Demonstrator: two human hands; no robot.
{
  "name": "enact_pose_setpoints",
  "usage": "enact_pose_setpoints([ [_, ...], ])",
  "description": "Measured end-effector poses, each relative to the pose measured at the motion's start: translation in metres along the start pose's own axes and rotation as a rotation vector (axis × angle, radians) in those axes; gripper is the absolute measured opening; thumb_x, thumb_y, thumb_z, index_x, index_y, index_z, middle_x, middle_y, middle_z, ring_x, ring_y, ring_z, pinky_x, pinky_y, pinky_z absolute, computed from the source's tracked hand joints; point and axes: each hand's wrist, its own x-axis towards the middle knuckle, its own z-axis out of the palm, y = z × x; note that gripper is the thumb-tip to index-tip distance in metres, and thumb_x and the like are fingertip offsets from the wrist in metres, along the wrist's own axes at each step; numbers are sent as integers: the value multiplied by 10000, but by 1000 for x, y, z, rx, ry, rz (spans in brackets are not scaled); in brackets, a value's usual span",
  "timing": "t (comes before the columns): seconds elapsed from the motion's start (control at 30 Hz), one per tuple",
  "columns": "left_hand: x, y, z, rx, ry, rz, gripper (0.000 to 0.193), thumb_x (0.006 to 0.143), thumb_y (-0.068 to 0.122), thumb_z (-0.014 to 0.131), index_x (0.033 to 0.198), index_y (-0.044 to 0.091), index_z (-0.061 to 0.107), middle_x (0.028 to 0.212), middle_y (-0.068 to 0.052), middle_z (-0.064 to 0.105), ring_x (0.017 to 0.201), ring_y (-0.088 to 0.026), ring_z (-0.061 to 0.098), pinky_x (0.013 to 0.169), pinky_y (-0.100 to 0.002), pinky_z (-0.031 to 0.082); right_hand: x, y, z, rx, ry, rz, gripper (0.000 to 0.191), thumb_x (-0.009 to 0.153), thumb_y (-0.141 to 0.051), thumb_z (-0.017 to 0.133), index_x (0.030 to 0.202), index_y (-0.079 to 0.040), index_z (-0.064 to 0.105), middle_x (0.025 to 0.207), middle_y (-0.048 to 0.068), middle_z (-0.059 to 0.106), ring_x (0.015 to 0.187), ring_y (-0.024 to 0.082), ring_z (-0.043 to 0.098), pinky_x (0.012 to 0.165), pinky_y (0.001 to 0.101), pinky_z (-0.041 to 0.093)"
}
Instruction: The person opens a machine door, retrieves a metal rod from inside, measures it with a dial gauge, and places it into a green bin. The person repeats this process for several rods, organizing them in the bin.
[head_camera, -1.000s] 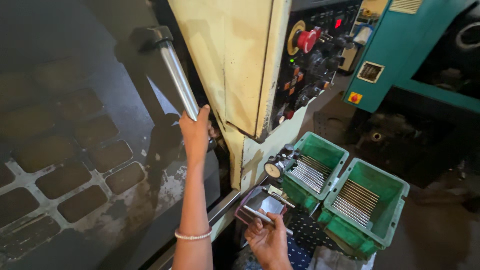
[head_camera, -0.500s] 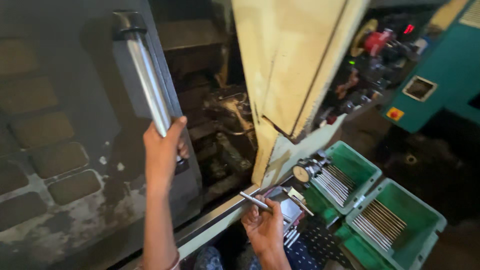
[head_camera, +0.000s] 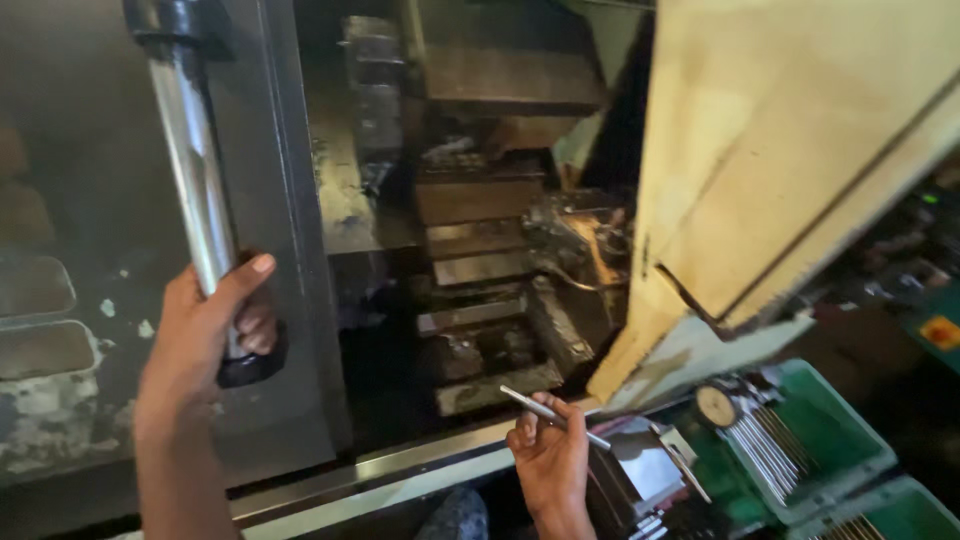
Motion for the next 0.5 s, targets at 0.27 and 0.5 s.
enact_pose_setpoints([
  [0.27,14,68,-76,792,551,93,559,933,289,758,1326,-16,503,918,-112,646,642,-230,714,552,-362,561,46,86,76,-128,-97,153,354,977,-415,515,981,-70,593,671,31,524,601,170,489,591,345,395],
  [0.5,50,104,-106,875,704,235,429,977,316,720,1292,44,617,949,-172,743,658,-262,742,668,-407,571,144,187,174,-507,-218,108,649,958,-689,493,796,-86,673,695,-6,630,593,90,453,541,267,337],
])
